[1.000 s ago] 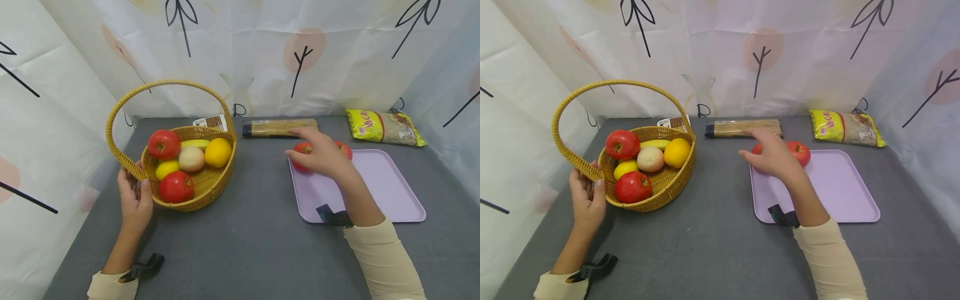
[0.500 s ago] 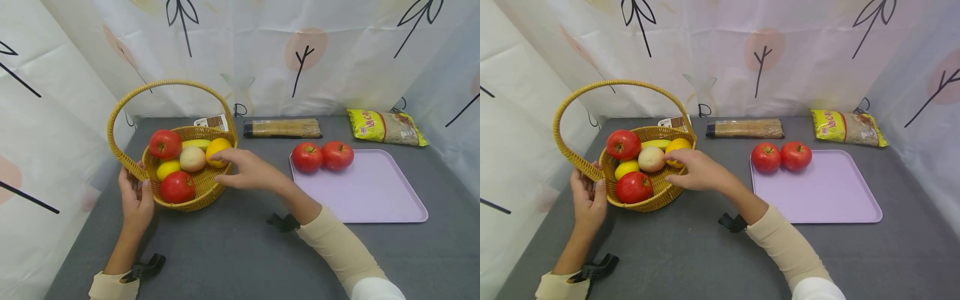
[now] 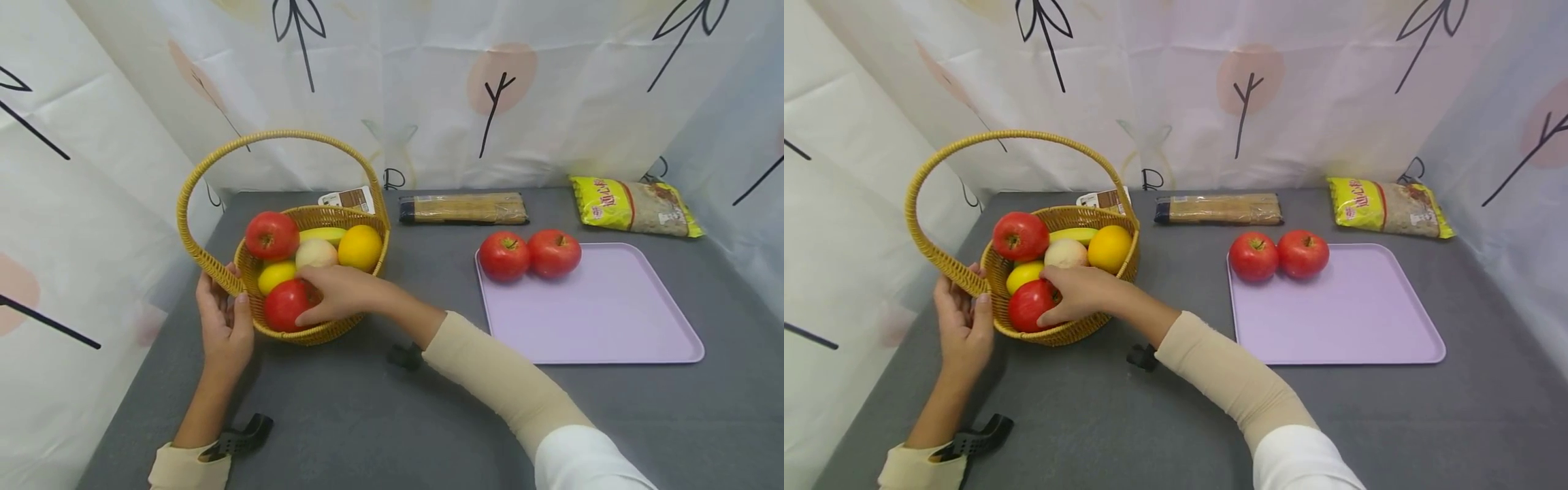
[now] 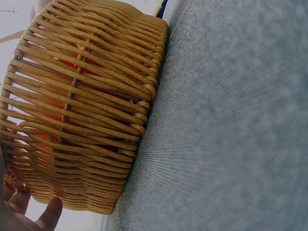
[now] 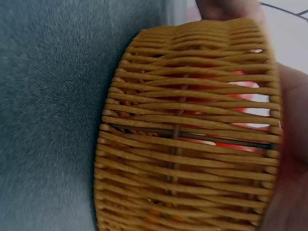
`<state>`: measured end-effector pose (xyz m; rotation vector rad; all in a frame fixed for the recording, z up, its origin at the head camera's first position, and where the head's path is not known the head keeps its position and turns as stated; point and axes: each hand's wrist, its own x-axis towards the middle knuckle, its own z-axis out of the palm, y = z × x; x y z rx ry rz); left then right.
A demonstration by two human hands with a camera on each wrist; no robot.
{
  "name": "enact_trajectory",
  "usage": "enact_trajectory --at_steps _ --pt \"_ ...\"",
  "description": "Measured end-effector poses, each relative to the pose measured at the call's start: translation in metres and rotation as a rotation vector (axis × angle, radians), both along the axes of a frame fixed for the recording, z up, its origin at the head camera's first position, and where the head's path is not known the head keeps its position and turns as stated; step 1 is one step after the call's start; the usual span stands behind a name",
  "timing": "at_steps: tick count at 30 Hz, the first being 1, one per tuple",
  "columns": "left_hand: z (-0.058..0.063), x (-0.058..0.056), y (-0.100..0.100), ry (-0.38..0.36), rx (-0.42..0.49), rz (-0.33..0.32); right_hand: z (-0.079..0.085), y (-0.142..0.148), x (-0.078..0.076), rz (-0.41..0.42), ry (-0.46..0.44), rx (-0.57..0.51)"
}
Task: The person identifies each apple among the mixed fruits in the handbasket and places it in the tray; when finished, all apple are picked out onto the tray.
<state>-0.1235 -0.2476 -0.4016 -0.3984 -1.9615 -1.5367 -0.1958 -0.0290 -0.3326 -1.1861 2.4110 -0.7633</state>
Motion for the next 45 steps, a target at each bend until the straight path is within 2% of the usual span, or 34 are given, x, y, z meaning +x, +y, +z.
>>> enact_trajectory --at_steps 4,9,18,24,28,33,38,45 --pt "0.000 -0.002 0.001 0.021 0.004 -0.006 0.001 -0.005 -0.004 -0.041 -0.088 0.038" --pt "0.004 -0.002 0.000 0.015 -0.007 -0.001 -0.001 -0.011 -0.009 -0.060 -0.167 -0.005" --pt "0.005 -0.002 0.001 0.022 0.003 -0.007 -0.003 -0.012 -0.010 -0.058 -0.143 -0.093" --pt "0.022 0.007 0.014 0.026 0.010 -0.020 -0.005 -0.010 -0.012 -0.063 -0.151 -0.134" --pt "0.026 0.010 0.017 0.031 0.008 -0.021 -0.009 -0.010 -0.013 -0.040 -0.113 -0.160" --pt "0.017 0.005 0.011 0.023 -0.014 -0.002 -0.010 -0.009 -0.010 0.003 -0.011 -0.178" --pt "0.003 -0.001 0.002 0.015 -0.015 0.008 -0.010 -0.008 -0.006 -0.004 0.018 -0.187" --pt "0.001 0.001 0.000 -0.009 -0.013 -0.001 -0.009 -0.008 -0.002 -0.013 0.077 -0.161"
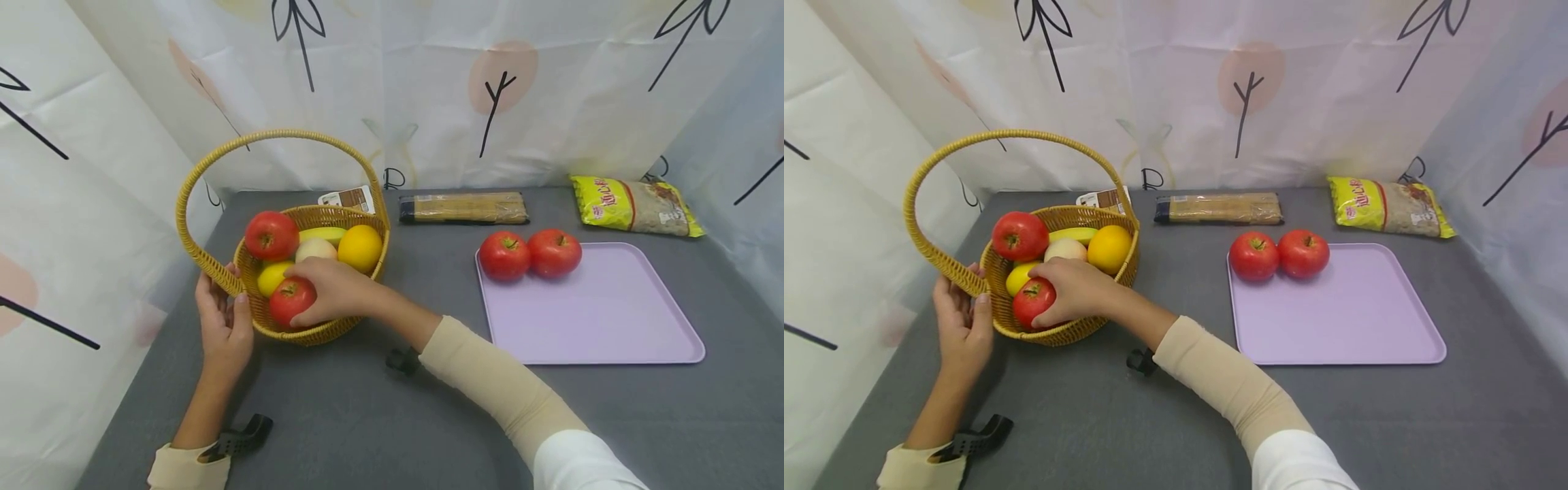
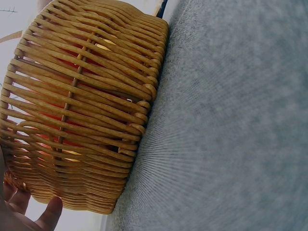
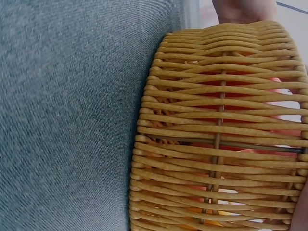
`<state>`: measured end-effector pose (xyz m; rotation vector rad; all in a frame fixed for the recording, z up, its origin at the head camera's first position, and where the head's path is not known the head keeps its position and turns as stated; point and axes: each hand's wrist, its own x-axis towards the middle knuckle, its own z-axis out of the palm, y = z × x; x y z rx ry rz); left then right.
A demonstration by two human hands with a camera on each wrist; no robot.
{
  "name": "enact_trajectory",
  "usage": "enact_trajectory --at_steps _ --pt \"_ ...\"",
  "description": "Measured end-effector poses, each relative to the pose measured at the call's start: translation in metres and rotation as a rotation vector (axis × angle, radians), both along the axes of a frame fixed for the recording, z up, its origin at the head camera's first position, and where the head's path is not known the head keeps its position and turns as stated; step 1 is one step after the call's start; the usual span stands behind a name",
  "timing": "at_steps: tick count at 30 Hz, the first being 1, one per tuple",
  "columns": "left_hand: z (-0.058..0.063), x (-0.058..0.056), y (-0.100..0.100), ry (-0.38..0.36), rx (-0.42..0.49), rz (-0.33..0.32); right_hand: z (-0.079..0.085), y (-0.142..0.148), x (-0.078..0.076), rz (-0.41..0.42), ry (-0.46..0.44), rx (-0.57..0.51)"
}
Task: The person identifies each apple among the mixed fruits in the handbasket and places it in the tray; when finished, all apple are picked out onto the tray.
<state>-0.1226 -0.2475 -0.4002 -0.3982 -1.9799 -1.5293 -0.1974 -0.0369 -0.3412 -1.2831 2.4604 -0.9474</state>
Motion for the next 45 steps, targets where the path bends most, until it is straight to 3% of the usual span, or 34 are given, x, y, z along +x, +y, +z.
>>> enact_trajectory --at_steps 9,15,36,45 --pt "-0.003 -0.001 0.001 0.026 0.058 -0.044 0.001 -0.001 0.004 -0.030 0.111 0.064" --pt "-0.005 -0.001 0.000 0.038 0.038 -0.029 0.004 -0.001 0.006 -0.039 0.128 0.054" --pt "0.004 0.003 0.007 0.047 0.030 -0.016 0.017 0.032 0.010 -0.092 0.082 -0.137" --pt "0.002 0.003 0.007 0.047 0.005 0.004 0.020 0.053 0.017 -0.171 0.070 -0.115"
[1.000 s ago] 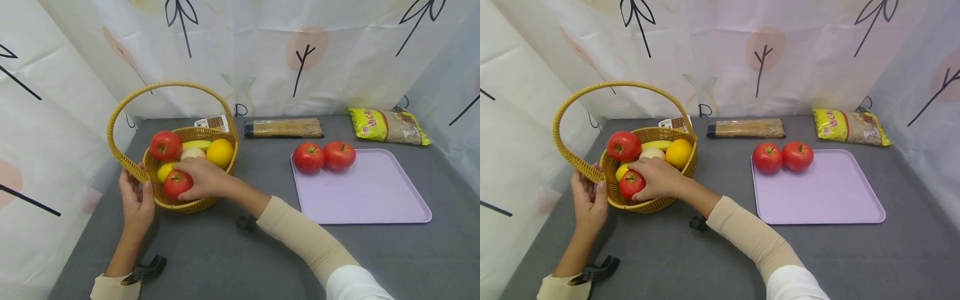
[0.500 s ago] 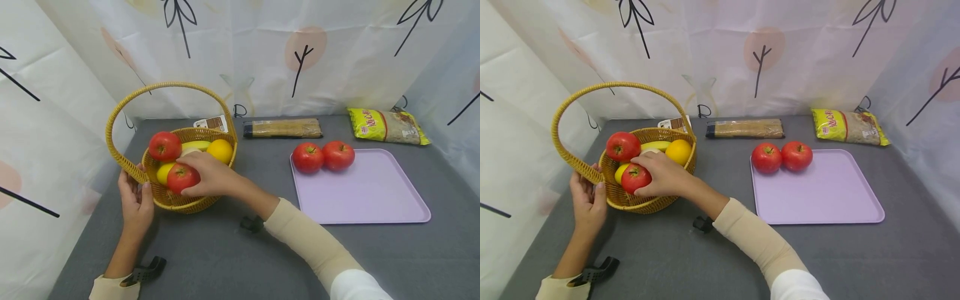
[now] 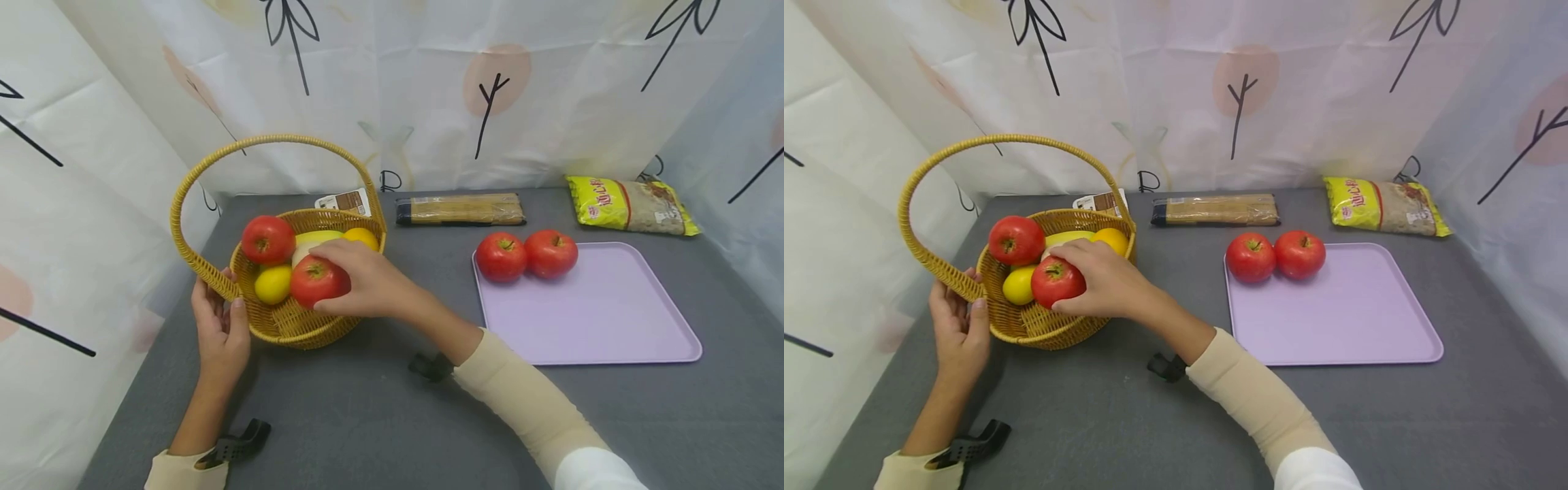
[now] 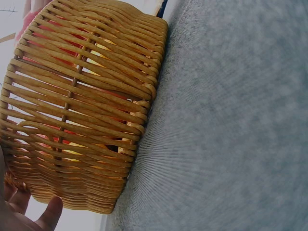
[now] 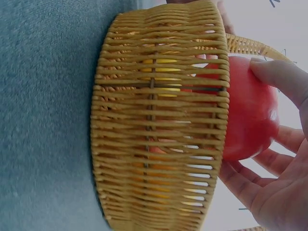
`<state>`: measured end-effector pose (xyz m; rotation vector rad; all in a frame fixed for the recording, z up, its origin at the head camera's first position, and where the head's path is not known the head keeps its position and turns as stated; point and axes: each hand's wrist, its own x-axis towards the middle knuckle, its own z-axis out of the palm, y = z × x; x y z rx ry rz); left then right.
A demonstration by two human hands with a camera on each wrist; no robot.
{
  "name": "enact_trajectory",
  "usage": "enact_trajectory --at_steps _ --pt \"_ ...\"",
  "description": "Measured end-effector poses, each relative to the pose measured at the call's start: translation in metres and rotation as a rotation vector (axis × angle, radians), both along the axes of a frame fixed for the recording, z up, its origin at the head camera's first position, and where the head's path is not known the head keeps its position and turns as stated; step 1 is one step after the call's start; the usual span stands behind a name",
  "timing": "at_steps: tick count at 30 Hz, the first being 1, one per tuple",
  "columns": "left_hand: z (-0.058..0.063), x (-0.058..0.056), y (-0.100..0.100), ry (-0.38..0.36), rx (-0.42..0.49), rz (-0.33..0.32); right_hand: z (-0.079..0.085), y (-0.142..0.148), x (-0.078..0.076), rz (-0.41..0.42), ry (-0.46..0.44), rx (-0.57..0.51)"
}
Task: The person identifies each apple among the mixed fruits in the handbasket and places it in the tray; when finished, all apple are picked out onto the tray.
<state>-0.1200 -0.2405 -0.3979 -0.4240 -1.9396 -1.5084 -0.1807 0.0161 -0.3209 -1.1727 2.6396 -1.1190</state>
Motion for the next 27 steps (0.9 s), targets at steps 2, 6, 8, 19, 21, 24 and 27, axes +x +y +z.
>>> enact_trajectory --at_steps 2,6,8,19,21,24,27 --pt "0.000 0.000 0.000 0.006 -0.002 -0.001 0.001 0.004 0.001 -0.008 0.010 -0.002" --pt "0.002 0.002 0.002 0.012 0.002 -0.012 0.003 0.011 0.003 -0.018 0.044 -0.014" --pt "0.005 0.003 0.003 0.013 0.007 -0.017 0.004 0.015 0.004 -0.024 0.062 -0.029" --pt "-0.003 -0.001 -0.002 0.007 0.019 -0.031 0.013 0.040 0.007 -0.079 0.094 -0.128" --pt "-0.004 -0.002 -0.003 0.005 0.020 -0.032 0.015 0.044 0.007 -0.085 0.101 -0.144" --pt "-0.005 -0.002 -0.004 0.005 0.021 -0.034 0.017 0.052 0.008 -0.093 0.106 -0.158" --pt "-0.005 -0.002 -0.004 0.003 0.015 -0.028 0.018 0.059 0.009 -0.107 0.108 -0.167"
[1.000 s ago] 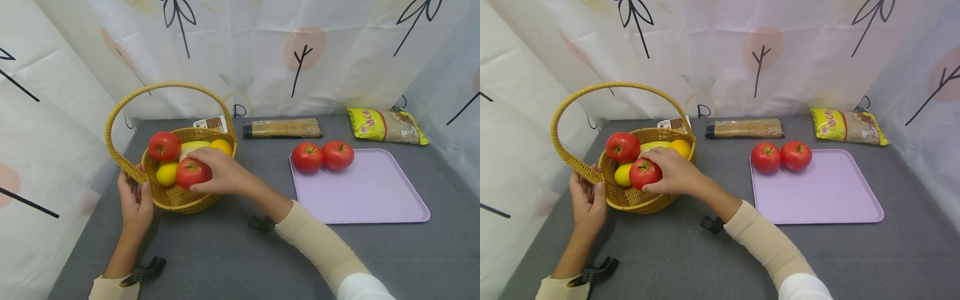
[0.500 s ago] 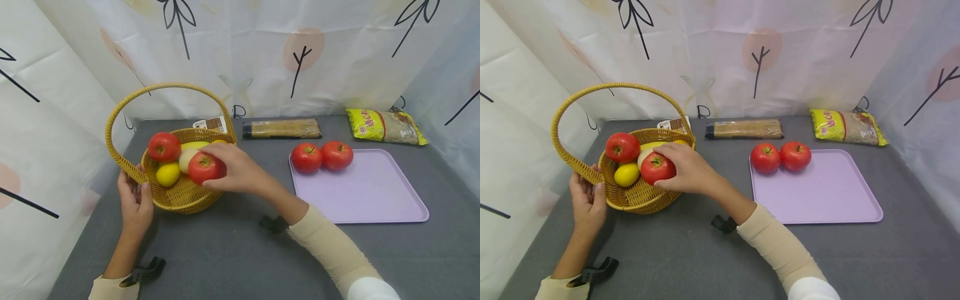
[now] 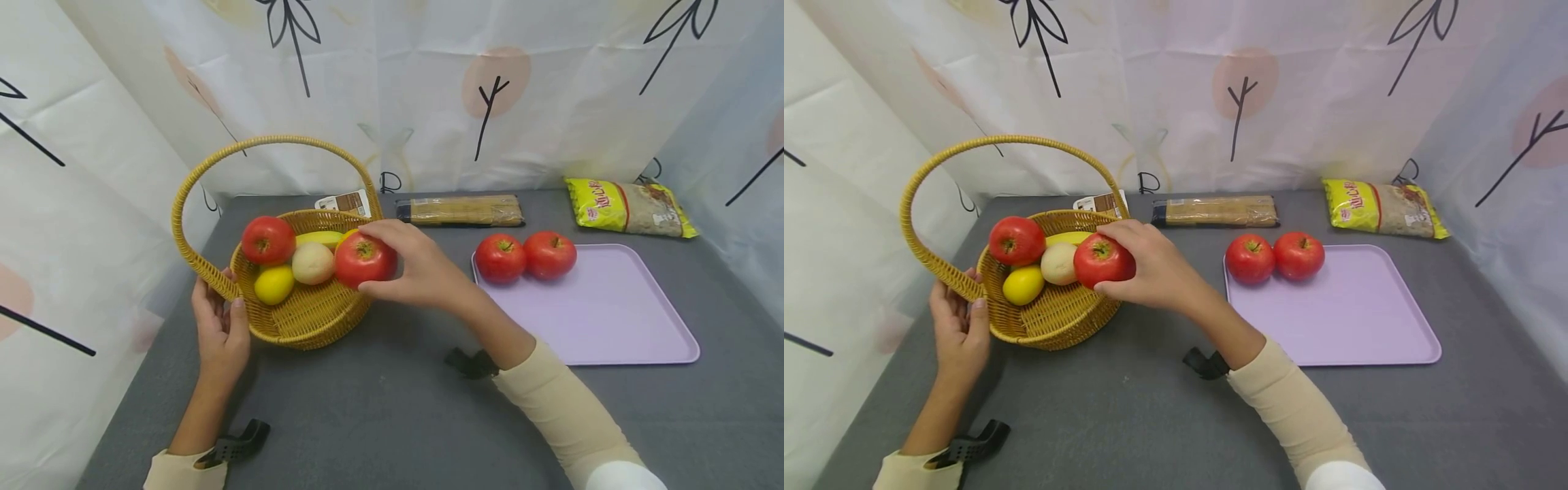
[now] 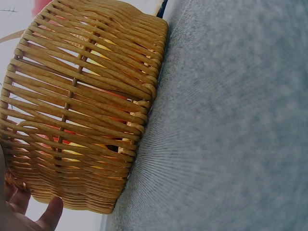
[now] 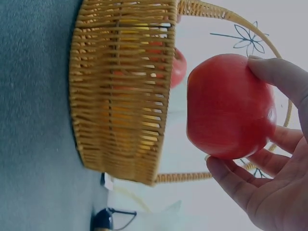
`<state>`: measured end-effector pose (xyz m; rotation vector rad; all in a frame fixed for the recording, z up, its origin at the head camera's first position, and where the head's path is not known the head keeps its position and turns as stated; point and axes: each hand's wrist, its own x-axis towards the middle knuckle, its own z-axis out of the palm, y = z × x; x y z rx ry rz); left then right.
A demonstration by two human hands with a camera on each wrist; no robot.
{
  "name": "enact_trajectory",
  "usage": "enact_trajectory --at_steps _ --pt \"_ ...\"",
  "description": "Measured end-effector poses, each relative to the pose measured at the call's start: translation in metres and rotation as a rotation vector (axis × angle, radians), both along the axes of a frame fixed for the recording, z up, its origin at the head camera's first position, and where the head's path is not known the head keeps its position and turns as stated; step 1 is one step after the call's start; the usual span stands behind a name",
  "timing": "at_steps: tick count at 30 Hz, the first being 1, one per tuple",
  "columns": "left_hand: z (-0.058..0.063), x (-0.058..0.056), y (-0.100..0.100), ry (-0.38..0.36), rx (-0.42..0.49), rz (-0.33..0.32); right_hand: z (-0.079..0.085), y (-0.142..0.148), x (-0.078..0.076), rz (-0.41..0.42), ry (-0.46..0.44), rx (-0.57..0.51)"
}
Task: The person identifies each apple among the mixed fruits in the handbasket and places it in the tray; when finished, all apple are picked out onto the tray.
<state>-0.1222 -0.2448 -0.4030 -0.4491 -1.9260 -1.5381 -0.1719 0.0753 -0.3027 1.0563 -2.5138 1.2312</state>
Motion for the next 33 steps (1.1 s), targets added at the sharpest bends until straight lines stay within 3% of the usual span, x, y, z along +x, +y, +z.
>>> enact_trajectory --at_steps 17,33 --pt "-0.004 -0.002 -0.003 -0.001 0.031 -0.014 0.006 0.050 0.002 -0.118 0.036 -0.039" --pt "-0.004 -0.001 -0.002 0.016 -0.001 0.008 0.005 0.099 0.005 -0.272 -0.051 -0.048"
